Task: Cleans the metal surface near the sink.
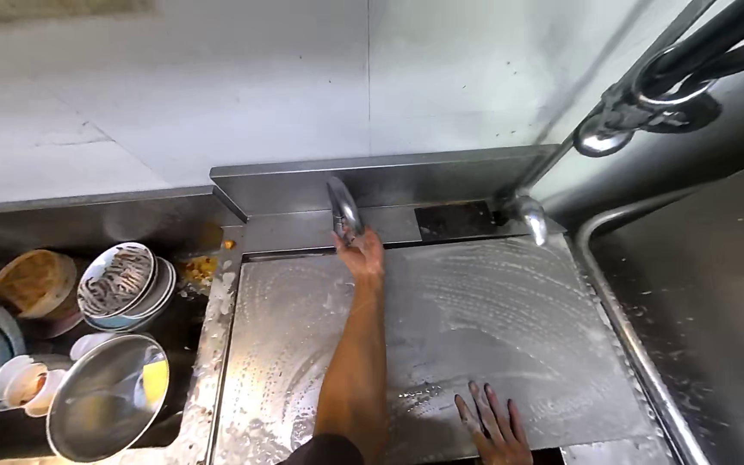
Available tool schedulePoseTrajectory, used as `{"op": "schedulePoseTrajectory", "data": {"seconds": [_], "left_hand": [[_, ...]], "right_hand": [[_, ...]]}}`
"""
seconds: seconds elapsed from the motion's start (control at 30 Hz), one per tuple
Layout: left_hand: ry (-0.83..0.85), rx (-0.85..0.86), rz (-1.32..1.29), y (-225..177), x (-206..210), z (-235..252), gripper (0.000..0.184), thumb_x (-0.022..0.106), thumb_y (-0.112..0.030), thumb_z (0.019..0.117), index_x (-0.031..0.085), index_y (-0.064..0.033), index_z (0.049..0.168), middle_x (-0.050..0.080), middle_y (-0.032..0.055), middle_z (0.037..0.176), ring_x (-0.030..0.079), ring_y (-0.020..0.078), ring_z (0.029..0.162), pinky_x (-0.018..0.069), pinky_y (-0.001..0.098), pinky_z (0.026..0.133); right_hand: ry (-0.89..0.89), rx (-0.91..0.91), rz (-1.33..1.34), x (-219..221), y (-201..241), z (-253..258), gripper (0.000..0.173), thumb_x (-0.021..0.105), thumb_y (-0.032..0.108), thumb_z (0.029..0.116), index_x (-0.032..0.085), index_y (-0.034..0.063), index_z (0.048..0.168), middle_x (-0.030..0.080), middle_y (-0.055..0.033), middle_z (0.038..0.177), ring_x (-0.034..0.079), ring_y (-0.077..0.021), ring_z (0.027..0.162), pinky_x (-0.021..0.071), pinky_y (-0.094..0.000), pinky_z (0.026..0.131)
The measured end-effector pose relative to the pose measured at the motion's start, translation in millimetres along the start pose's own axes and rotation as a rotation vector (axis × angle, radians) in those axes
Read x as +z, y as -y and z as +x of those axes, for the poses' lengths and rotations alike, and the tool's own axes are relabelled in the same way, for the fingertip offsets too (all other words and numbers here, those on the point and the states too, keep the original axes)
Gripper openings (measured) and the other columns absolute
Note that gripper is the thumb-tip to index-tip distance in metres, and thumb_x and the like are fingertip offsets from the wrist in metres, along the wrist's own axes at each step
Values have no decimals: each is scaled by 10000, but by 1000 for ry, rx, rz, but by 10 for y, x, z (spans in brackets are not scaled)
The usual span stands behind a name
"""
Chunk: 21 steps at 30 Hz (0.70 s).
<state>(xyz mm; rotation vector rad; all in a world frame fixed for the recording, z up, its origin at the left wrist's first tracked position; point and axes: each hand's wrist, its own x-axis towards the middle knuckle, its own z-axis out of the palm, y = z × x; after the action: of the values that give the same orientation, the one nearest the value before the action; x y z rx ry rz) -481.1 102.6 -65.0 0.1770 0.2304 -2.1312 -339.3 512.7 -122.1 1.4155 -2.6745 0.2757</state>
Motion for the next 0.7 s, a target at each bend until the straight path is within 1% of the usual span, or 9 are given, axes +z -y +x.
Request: {"op": "schedulePoseTrajectory", "data": {"seconds": [0.07,0.2,0.27,0.33,0.4,0.47,0.53,0.6,0.7], "left_hand": [[-32,-155,228,-24,66,-149,280,362,-331,1097,566,-159,1012,650,-28,902,666,64,828,574,207,750],[-170,-441,487,-194,109,-331,237,371,-280,1088,542,-132,1017,622,5,841,645,90,719,564,218,644],[-285,-483,442,-280,139,-427,187,405,-244,1074,538,-117,1037,611,29,860,655,116,747,577,225,689],[-319,-493,492,-382,142,-504,171,408,-221,1071,543,-121,1041,610,30,894,650,129,803,573,259,747],[-319,-472,543,-444,127,-541,211,392,-235,1073,555,-138,979,629,6,865,651,117,789,570,267,728],[-352,-468,546,-435,123,-587,156,425,-212,1069,544,-116,1100,618,39,970,641,146,865,564,294,782],[-402,-498,563,-415,97,-651,169,433,-235,1067,518,-115,1151,608,55,978,646,143,826,577,266,736],[-387,-567,570,-439,75,-689,238,373,-305,1093,500,-139,1209,582,34,975,620,111,813,543,220,732],[-428,-659,622,-443,68,-660,277,351,-386,1084,519,-165,1086,603,-1,875,633,82,739,545,201,659]], "right_hand": [[1,-1,3,-1,-1,17,696,635,76,829,536,275,1489,458,-99,1587,371,-337,1499,249,-662,1168],[2,7,-13,-13,9,20,797,685,87,740,527,285,1496,461,-96,1584,383,-334,1491,266,-652,1162],[60,10,16,-123,45,73,893,762,82,656,531,246,1503,469,-159,1568,413,-406,1461,297,-718,1118],[176,-15,99,-256,81,163,938,831,174,649,504,246,1525,417,-212,1589,365,-475,1470,253,-780,1103],[294,-110,229,-339,79,314,895,823,514,755,470,282,1545,366,-182,1628,285,-467,1511,191,-800,1121],[349,-228,288,-319,144,579,820,610,723,869,423,329,1563,318,-77,1670,232,-348,1558,174,-733,1186],[224,-300,265,-129,294,942,695,479,673,967,437,303,1553,343,-44,1661,275,-279,1551,235,-673,1204],[151,-281,246,50,464,1464,632,414,595,1023,448,255,1554,382,-47,1642,313,-274,1537,259,-654,1204],[320,-185,301,83,723,2254,579,334,544,1070,556,191,1473,487,-111,1564,361,-317,1509,160,-634,1246]]}}
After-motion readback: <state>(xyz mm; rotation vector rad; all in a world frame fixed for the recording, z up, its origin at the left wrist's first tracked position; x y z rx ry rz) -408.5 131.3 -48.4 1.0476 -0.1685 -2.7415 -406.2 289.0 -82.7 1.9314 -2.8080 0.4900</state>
